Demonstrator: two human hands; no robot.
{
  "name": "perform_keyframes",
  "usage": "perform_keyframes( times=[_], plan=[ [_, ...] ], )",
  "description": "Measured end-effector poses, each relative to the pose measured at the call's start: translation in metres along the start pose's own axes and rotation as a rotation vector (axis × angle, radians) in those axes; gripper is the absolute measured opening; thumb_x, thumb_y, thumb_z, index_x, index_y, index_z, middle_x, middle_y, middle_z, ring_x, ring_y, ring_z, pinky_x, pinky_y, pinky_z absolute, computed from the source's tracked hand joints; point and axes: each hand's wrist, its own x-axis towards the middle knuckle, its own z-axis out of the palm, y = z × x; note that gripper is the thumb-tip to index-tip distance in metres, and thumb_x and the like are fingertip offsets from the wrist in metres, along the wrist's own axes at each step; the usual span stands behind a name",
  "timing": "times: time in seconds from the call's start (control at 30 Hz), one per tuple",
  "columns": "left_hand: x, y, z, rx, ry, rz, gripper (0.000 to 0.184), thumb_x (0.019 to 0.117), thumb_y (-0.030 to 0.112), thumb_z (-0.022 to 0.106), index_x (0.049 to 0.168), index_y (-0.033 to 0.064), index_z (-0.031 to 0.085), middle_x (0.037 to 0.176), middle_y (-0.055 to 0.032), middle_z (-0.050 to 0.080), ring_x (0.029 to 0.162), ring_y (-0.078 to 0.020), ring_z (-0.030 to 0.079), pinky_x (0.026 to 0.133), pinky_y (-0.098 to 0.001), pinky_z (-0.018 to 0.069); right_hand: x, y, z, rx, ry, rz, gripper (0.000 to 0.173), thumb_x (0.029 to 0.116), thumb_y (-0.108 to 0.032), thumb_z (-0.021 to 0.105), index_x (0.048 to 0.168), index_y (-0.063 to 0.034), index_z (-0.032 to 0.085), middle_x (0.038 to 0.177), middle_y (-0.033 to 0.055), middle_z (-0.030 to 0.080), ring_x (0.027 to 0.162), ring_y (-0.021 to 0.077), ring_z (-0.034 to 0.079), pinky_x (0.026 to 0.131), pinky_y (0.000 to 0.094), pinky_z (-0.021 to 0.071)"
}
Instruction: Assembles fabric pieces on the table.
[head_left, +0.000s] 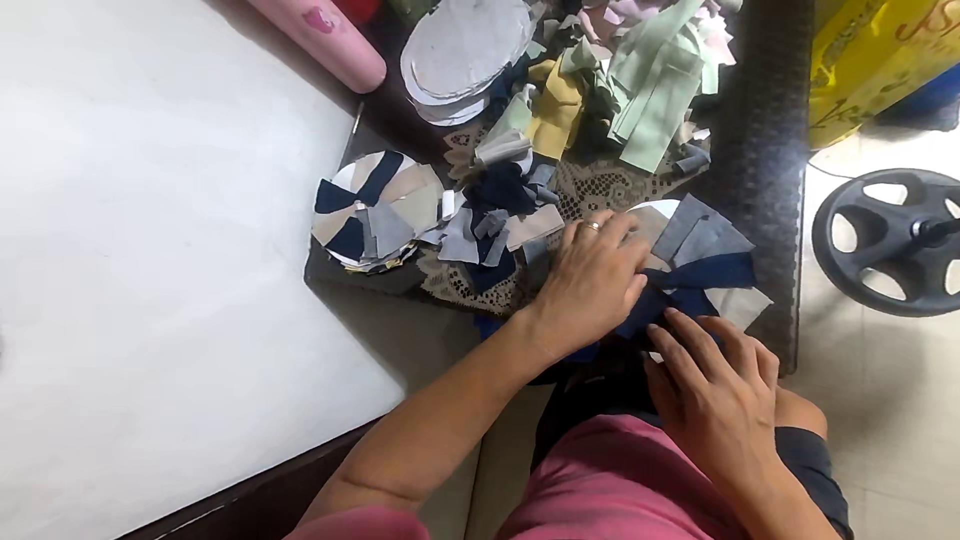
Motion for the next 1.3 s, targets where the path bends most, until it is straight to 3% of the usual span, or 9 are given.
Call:
perform_keyframes(
  times=[0.13, 0.27, 0.37, 0.43, 0.7, 0.83, 0.93, 1.1, 1.3],
  plan=[
    [-0.016, 0.001, 0.005, -0.048, 0.197, 0.012, 0.017, 0.0939, 0.008, 0.059, 0.1, 0.0082, 0.074, 0.122, -0.0128, 0.068, 0.123, -0.0358, 0.059, 0.099, -0.0552, 0.0469, -0.004, 0.006, -0.009, 0.037, 0.05, 0.029, 0.025, 0.1004, -0.022, 0.051, 0.108, -0.0168, 0.074, 0.122, 0.0119, 0.071, 0.113, 0.0342, 0.062, 0.091, 0.0501, 0.0417],
    [-0.031, 0.009, 0.025, -0.083, 0.316, 0.11, 0.024, 0.0977, 0.012, 0.056, 0.107, 0.0087, 0.077, 0.122, -0.0103, 0.071, 0.124, -0.0316, 0.061, 0.102, -0.0521, 0.0481, -0.004, 0.017, -0.018, 0.003, 0.093, 0.068, 0.026, 0.1015, -0.018, 0.048, 0.108, -0.0162, 0.073, 0.118, 0.0147, 0.071, 0.113, 0.036, 0.061, 0.092, 0.0498, 0.0401],
    [-0.039, 0.012, 0.039, 0.02, 0.167, 0.14, 0.042, 0.1056, 0.028, 0.047, 0.141, 0.0123, 0.062, 0.154, -0.008, 0.052, 0.15, -0.0319, 0.039, 0.118, -0.0614, 0.0285, 0.0, 0.021, -0.019, -0.022, 0.09, 0.07, 0.032, 0.1006, -0.015, 0.047, 0.116, -0.019, 0.074, 0.118, 0.0163, 0.07, 0.113, 0.0377, 0.06, 0.09, 0.0511, 0.0393],
    [-0.041, 0.01, 0.045, 0.078, 0.085, 0.132, 0.05, 0.1071, 0.034, 0.042, 0.151, 0.0131, 0.052, 0.162, -0.008, 0.042, 0.155, -0.0329, 0.028, 0.119, -0.0678, 0.0192, 0.004, 0.02, -0.018, -0.039, 0.05, 0.065, 0.036, 0.1001, -0.013, 0.046, 0.121, -0.0222, 0.075, 0.122, 0.0173, 0.069, 0.114, 0.0402, 0.06, 0.09, 0.0541, 0.0404],
    [-0.029, 0.003, 0.019, -0.068, 0.198, 0.029, 0.053, 0.1093, 0.035, 0.037, 0.153, 0.007, 0.048, 0.162, -0.0133, 0.041, 0.154, -0.0363, 0.029, 0.119, -0.0682, 0.0203, 0.002, 0.042, -0.037, 0.178, 0.092, 0.215, 0.033, 0.1027, -0.012, 0.044, 0.117, -0.0114, 0.074, 0.12, 0.0225, 0.067, 0.111, 0.0422, 0.061, 0.088, 0.0588, 0.0449],
    [-0.011, 0.018, 0.018, -0.043, 0.207, 0.028, 0.056, 0.1078, 0.037, 0.041, 0.155, 0.008, 0.045, 0.165, -0.0173, 0.034, 0.155, -0.0384, 0.024, 0.121, -0.0672, 0.017, -0.015, 0.066, -0.045, 0.275, 0.108, 0.362, 0.037, 0.0997, -0.011, 0.043, 0.121, -0.004, 0.072, 0.125, 0.0247, 0.063, 0.121, 0.0352, 0.057, 0.102, 0.0483, 0.0445],
    [0.004, 0.038, 0.033, -0.011, 0.161, -0.024, 0.061, 0.1058, 0.044, 0.047, 0.157, 0.0112, 0.043, 0.167, -0.0196, 0.028, 0.157, -0.0414, 0.017, 0.122, -0.068, 0.0127, -0.025, 0.07, -0.046, 0.303, 0.105, 0.396, 0.036, 0.0978, -0.01, 0.045, 0.121, -0.0011, 0.071, 0.126, 0.0264, 0.062, 0.123, 0.0297, 0.057, 0.101, 0.0373, 0.0472],
    [0.023, 0.049, 0.051, 0.01, -0.053, -0.127, 0.072, 0.1049, 0.057, 0.041, 0.163, 0.0163, 0.031, 0.171, -0.0165, 0.015, 0.159, -0.0385, 0.007, 0.123, -0.0667, 0.0037, -0.03, 0.064, -0.043, 0.321, 0.102, 0.38, 0.031, 0.0974, -0.009, 0.05, 0.118, 0.0026, 0.071, 0.124, 0.0297, 0.061, 0.122, 0.0284, 0.057, 0.101, 0.0324, 0.0468],
    [0.025, 0.048, 0.044, -0.037, -0.103, -0.117, 0.071, 0.1041, 0.054, 0.046, 0.163, 0.0186, 0.031, 0.17, -0.0139, 0.022, 0.158, -0.0367, 0.014, 0.123, -0.066, 0.0054, -0.022, 0.056, -0.042, 0.393, 0.114, 0.306, 0.028, 0.0989, -0.006, 0.052, 0.117, 0.0068, 0.07, 0.125, 0.0305, 0.058, 0.127, 0.0207, 0.052, 0.105, 0.0236, 0.0419]
  ],
)
